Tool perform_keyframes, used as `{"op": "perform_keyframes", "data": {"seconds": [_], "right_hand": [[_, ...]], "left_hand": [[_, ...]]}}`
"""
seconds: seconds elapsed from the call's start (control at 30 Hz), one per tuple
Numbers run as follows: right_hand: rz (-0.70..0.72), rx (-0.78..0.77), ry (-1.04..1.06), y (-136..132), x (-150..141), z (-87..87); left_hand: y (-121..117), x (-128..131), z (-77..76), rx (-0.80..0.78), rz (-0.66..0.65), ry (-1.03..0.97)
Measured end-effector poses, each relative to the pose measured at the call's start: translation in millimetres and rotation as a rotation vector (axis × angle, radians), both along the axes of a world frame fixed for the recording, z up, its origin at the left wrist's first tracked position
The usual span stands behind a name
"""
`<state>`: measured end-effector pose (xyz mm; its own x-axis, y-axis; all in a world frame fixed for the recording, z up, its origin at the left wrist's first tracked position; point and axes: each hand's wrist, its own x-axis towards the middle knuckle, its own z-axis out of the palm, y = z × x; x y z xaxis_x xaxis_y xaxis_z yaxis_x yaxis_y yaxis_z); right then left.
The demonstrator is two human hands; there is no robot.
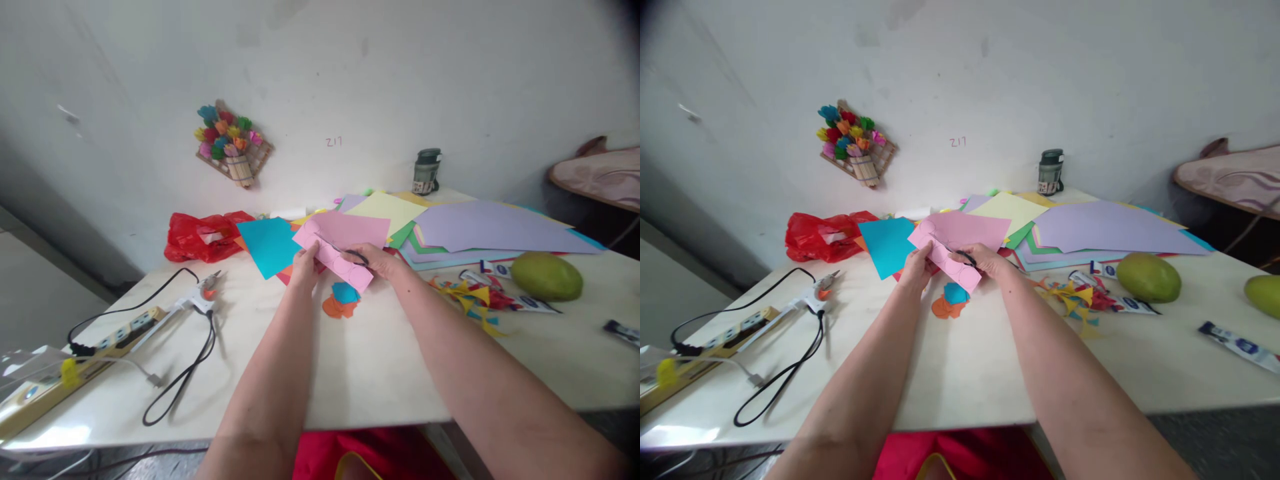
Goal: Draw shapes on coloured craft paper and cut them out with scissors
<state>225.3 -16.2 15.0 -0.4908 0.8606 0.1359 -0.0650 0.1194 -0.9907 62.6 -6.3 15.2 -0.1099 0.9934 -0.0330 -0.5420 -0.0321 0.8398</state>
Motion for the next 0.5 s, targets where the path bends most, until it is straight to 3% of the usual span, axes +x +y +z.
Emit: {"op": "perform_keyframes", "data": {"seconds": [0.5], "right_hand": [[0.019, 0.027, -0.03, 1.9, -2.0, 0.4]], "left_hand": [[2.6, -0.6, -1.8, -0.02, 0.012, -0.01]]}}
